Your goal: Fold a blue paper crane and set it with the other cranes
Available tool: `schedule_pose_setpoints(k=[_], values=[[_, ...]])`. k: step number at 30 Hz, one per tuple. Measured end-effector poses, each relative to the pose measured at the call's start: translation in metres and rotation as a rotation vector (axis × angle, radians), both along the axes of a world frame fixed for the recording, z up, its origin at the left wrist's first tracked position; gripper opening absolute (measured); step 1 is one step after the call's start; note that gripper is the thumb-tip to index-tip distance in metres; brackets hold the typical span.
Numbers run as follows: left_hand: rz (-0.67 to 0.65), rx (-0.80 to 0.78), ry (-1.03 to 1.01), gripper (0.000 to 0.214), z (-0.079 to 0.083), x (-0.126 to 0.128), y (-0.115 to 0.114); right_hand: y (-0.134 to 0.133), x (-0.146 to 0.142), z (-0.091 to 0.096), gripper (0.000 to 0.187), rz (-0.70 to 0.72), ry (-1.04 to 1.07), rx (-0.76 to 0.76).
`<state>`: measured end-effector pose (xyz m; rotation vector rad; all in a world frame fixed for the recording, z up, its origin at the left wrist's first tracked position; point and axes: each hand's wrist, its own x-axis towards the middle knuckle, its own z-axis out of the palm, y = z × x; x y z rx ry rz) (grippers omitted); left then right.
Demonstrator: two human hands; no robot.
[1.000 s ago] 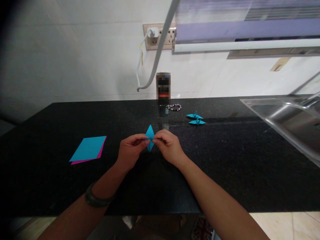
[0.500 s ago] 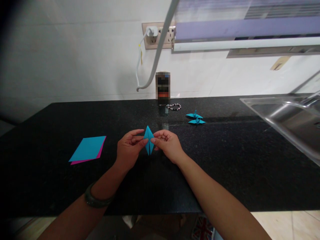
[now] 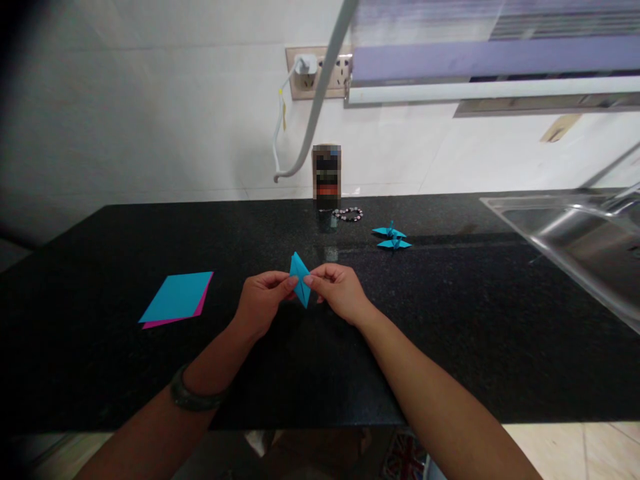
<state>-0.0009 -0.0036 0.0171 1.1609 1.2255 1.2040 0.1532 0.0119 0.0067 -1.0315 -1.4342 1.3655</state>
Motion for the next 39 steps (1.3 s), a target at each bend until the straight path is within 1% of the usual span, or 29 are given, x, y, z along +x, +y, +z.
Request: schedule_pose_setpoints(k=[4,8,10,13,16,20,26,31,35,39], values=[[-0.014,0.002,0.003,0.020,-0.0037,-0.0010,0.0004,-0.0009,-0.0011,-0.0004,0.023,0.030,0.025,-0.018],[-0.044,0.051,0.027,0.020,-0.0088,-0.0035,0.0009,-0.0013,-0.0010,0.0006,0.022,0.041,-0.002,-0.002],[-0.063,0.068,0.022,0.019,-0.0087,-0.0041,0.0008,-0.0010,-0.0001,0.0014,0.021,0.043,-0.028,0.016],[-0.090,0.044,-0.030,0.020,-0.0058,-0.0038,0.0004,-0.0009,0.0011,0.0020,0.021,0.056,-0.067,0.023],[-0.069,0.033,-0.051,0.020,-0.0045,-0.0036,0.0008,-0.0016,0.0003,0.0012,0.020,0.084,-0.084,0.014],[-0.028,0.039,-0.071,0.018,-0.0070,-0.0036,0.0019,-0.0029,-0.0026,-0.0015,0.020,0.103,-0.071,0.021],[-0.028,0.036,-0.082,0.018,-0.0057,-0.0022,0.0017,-0.0025,-0.0030,-0.0030,0.021,0.113,-0.123,0.068],[-0.016,0.015,-0.110,0.019,-0.0059,-0.0043,0.0025,-0.0023,-0.0011,-0.0031,0.018,0.173,-0.114,0.057],[-0.027,0.031,-0.125,0.017,-0.0067,-0.0052,0.0024,-0.0033,-0.0011,-0.0030,0.018,0.184,-0.114,0.062],[0.005,0.031,-0.129,0.017,-0.0056,-0.0039,0.0015,-0.0052,-0.0038,-0.0033,0.021,0.176,-0.117,0.053]])
